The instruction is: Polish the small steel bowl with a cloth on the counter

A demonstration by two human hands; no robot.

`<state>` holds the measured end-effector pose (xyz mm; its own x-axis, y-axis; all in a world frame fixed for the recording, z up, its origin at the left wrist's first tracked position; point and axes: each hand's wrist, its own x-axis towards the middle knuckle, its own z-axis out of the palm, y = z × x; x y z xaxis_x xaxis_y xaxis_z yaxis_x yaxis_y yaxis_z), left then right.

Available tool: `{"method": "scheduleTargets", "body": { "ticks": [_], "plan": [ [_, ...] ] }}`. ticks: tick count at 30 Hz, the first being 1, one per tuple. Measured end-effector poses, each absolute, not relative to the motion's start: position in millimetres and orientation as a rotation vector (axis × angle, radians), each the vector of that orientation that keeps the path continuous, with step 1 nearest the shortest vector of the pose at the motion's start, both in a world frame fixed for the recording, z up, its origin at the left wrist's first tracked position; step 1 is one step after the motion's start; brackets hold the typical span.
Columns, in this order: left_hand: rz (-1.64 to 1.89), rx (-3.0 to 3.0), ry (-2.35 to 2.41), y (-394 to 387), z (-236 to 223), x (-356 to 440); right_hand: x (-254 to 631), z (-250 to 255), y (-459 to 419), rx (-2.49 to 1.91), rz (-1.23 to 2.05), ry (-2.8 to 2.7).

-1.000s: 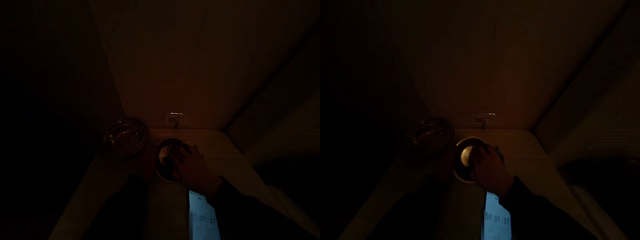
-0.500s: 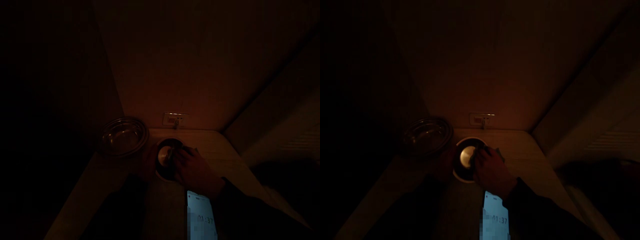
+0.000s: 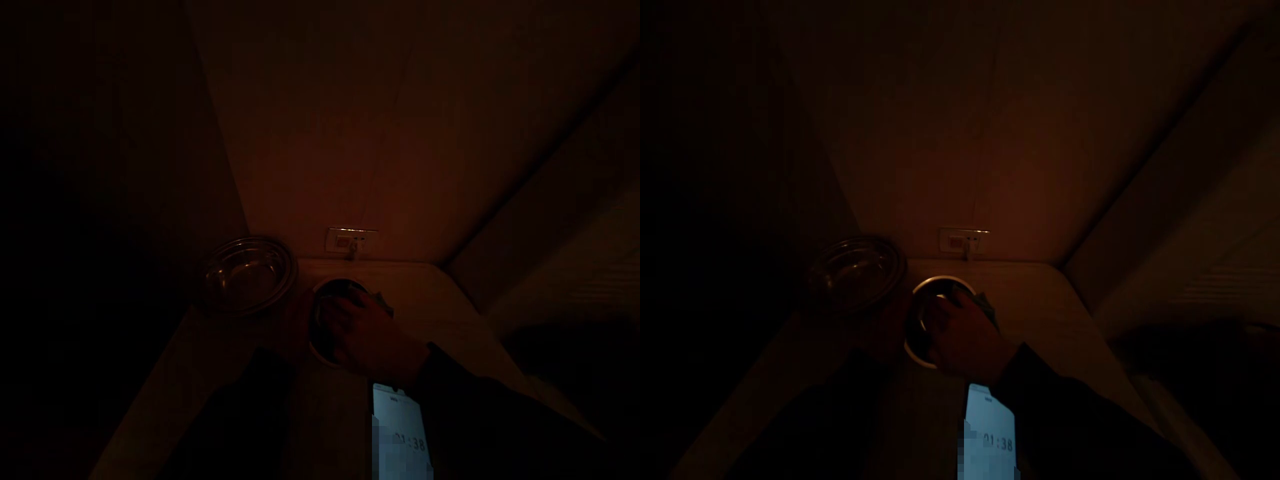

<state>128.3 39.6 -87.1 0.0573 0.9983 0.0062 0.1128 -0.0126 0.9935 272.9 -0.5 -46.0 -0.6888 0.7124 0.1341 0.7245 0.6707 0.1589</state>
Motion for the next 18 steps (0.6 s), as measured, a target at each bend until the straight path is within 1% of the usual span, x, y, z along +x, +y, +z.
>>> {"method": "scheduleTargets", "body": {
  "ticks": [7, 14, 18],
  "plan": [
    [1.085, 1.305, 1.213, 40, -91, 126, 281, -43, -5, -1.436, -0.446, -2.764],
    [1.134, 1.280, 1.263, 44, -100, 125, 295, -46, -16, -1.451, -0.361, -2.748],
    [1.177, 1.355, 1.120, 46, -97, 123, 298, -48, -18, -1.438, -0.341, -2.740]
  ]
}}
